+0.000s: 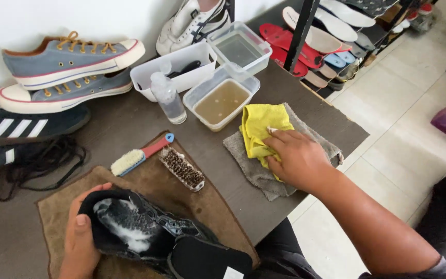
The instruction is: The person scrubs the inside of a black sneaker with a brush, then wipes the interior with a yellow cloth. The person repeats the scrubbing and wiping cycle on the same shoe.
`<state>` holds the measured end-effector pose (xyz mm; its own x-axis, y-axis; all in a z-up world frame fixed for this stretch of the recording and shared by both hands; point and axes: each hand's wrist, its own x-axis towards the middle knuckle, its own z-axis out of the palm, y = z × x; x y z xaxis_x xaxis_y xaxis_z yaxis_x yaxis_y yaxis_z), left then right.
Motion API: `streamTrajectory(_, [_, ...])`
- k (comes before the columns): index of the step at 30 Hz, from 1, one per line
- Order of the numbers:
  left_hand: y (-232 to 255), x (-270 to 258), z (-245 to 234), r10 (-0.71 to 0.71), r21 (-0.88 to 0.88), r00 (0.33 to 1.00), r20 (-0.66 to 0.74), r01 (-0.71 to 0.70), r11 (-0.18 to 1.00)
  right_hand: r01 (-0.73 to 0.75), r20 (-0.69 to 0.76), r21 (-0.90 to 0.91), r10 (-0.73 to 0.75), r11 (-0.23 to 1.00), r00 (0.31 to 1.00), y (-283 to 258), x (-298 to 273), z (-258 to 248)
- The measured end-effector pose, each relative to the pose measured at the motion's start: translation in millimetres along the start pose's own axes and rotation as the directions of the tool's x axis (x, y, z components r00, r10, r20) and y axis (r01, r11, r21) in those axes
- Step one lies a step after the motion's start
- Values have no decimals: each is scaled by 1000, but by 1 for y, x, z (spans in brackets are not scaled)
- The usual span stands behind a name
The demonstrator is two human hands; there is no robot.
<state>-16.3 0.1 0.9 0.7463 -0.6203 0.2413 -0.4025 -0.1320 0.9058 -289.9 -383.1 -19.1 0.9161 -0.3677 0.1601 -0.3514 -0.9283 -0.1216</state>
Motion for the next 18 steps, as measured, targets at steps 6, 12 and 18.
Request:
streamTrajectory(6, [0, 2, 1, -1, -53, 1000, 4, 1, 999, 37, -371, -93, -69, 995, 926, 4, 13, 5])
streamTrajectory(12, [-18, 3, -2, 68, -77, 998, 8, -67, 995, -555, -66, 312, 600, 771, 797, 29, 25, -30])
streamTrajectory(18, [-12, 5, -3, 44, -92, 998, 38, -40, 995, 0, -413, 817, 585, 577, 698, -18, 32, -102])
